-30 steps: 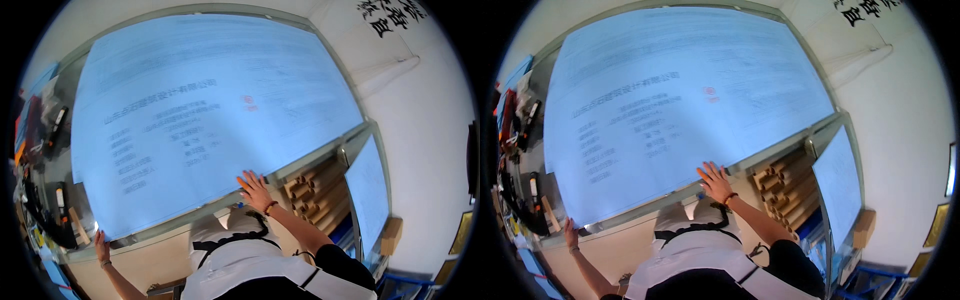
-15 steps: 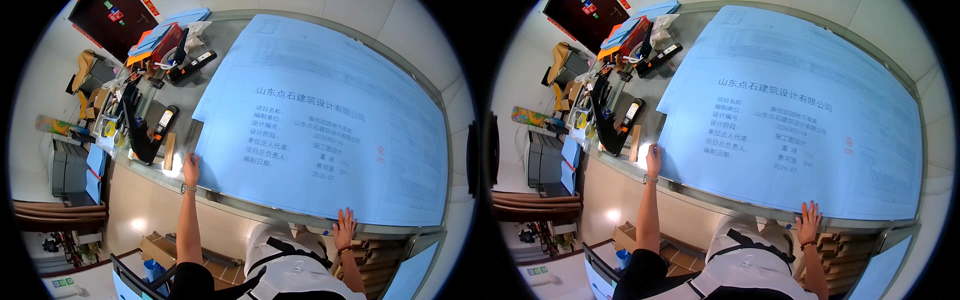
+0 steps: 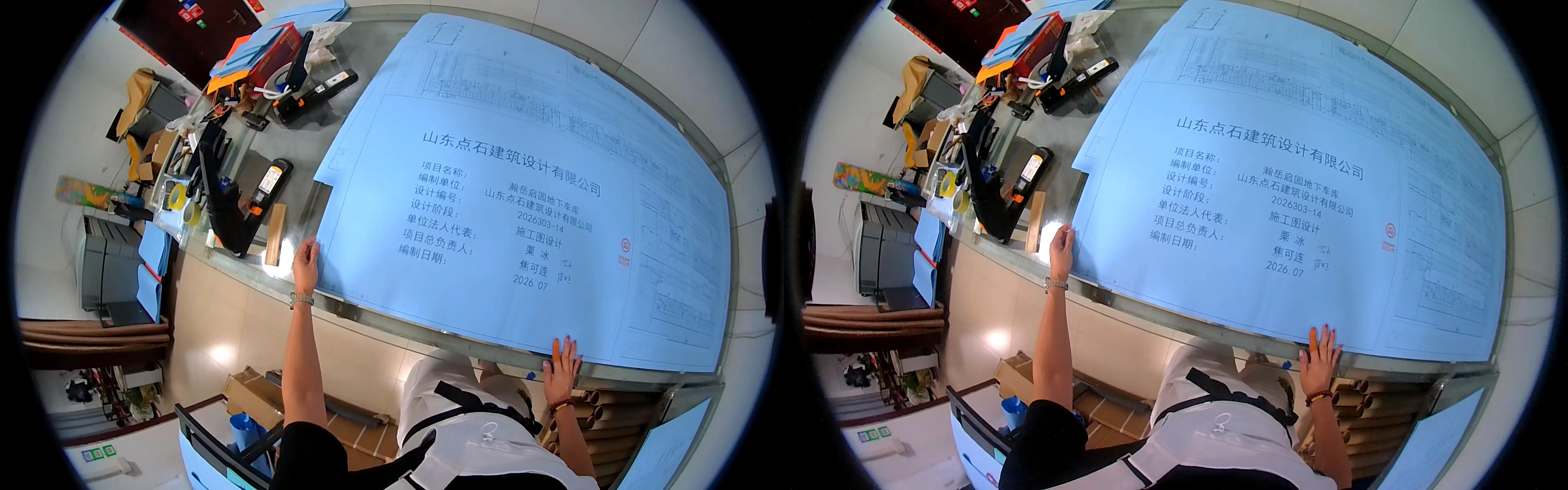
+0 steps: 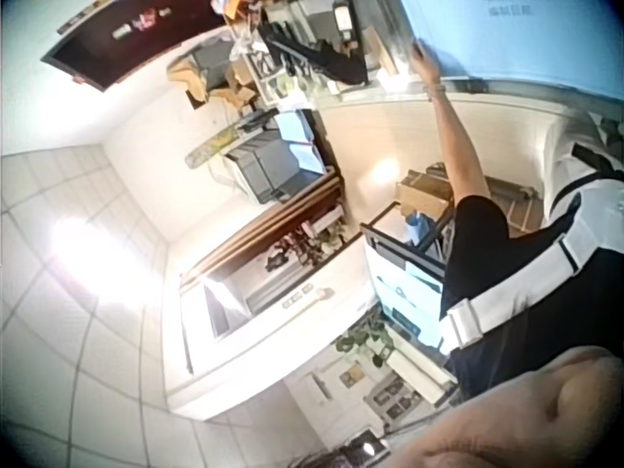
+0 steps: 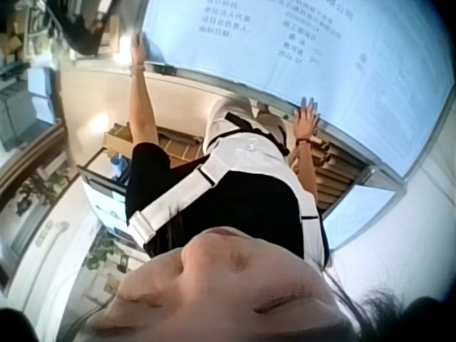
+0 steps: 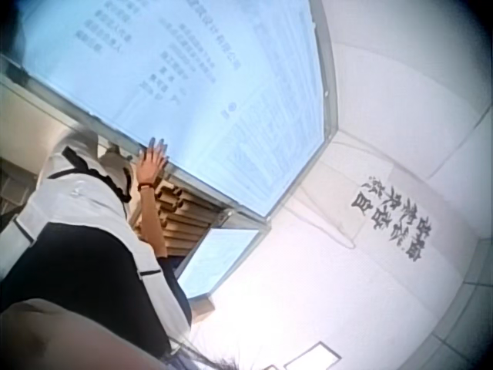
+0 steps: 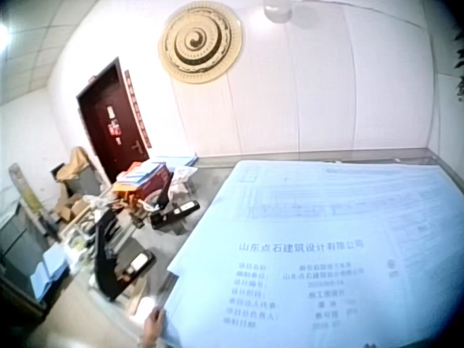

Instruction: The person aligns and flips through large blue architectural drawings on a glass table and then folds the sheets using a wooden stick to crease the paper.

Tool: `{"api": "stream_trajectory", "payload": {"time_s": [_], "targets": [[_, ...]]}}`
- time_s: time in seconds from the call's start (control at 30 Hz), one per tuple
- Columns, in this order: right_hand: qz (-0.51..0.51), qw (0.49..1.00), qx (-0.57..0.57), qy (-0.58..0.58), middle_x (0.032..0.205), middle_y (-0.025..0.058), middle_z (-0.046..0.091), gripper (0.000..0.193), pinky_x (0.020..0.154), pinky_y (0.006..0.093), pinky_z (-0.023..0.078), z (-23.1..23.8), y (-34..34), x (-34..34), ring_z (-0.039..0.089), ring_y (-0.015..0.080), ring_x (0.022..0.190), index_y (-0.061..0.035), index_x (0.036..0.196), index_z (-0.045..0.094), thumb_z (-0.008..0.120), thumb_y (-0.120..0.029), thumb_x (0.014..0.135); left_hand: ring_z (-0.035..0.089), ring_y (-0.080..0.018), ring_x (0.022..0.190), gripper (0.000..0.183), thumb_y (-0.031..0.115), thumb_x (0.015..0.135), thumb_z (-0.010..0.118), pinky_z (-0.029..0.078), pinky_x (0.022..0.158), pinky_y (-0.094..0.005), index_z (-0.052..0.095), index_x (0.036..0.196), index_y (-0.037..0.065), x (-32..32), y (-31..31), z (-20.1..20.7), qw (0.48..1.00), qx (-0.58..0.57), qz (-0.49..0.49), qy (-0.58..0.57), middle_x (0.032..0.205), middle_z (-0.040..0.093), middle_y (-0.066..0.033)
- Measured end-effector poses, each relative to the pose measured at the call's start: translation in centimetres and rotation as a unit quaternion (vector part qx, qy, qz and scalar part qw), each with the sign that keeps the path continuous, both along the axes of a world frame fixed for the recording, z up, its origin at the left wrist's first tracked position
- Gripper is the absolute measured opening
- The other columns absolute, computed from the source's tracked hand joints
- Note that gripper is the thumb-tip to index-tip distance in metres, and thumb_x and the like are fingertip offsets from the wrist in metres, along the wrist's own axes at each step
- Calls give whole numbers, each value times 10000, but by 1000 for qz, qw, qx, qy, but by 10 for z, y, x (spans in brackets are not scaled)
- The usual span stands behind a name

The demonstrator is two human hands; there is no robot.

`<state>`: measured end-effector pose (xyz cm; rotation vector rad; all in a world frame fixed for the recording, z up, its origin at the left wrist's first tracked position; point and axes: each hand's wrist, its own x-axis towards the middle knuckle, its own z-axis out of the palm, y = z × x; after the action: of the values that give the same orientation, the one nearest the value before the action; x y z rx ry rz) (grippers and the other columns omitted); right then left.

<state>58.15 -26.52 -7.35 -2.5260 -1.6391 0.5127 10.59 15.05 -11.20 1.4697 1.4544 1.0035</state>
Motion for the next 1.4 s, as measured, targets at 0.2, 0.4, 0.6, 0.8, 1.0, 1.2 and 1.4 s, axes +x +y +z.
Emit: {"api": "stream_trajectory", "payload": {"time_s": [0.2,0.4,0.6,0.8,1.0,1.2,1.4], "targets": [[5,1000,4,-9,1481,119,166,528,1091,506,65,0,-1,1,132,332,1362,-132,1403,288,425,-213,899,561,-83,830,313,74,821,649,456,730,-216,532,1090,-38,5,-6,10,999,-7,-33,-34,925,623,-52],[8,1000,18,-6,1464,122,207,533,1074,542,84,-5,-3,4,160,333,1354,-159,1392,314,471,-264,893,502,-79,785,341,150,833,645,434,705,-219,524,1105,-16,-3,-7,-8,987,0,-2,158,882,576,-35],[-8,997,70,-34,1443,104,249,556,1036,589,142,-11,-8,7,210,325,1335,-209,1387,318,525,-270,874,494,-132,952,406,194,869,598,401,862,-266,482,1183,-36,-13,4,-29,999,-4,-13,51,1047,553,-77],[-13,999,32,-39,1484,66,160,520,1076,537,116,-4,-12,9,134,281,1366,-238,1413,249,409,-337,928,505,-130,922,358,161,892,572,409,832,-251,486,1161,-59,-19,14,-33,990,53,-85,99,1025,553,-86],[-18,999,28,-19,1491,35,128,532,1076,539,120,0,-13,10,122,263,1368,-246,1412,245,436,-312,920,522,-206,1023,394,199,888,576,407,895,-308,474,1185,-39,-17,14,-29,979,74,-78,175,1115,541,-148],[-19,999,36,-23,1490,32,134,535,1076,537,125,0,-15,11,122,256,1368,-236,1413,241,433,-318,921,478,-365,1109,431,157,860,552,398,919,-418,440,1259,38,35,-3,-11,833,262,-16,487,1204,481,-228],[-17,999,47,-23,1484,45,158,526,1075,535,131,0,-16,13,139,259,1363,-216,1400,281,444,-330,914,269,-359,1303,523,265,889,492,187,1041,-523,356,1354,67,202,-52,-6,839,235,-204,446,1395,316,-205]]}}
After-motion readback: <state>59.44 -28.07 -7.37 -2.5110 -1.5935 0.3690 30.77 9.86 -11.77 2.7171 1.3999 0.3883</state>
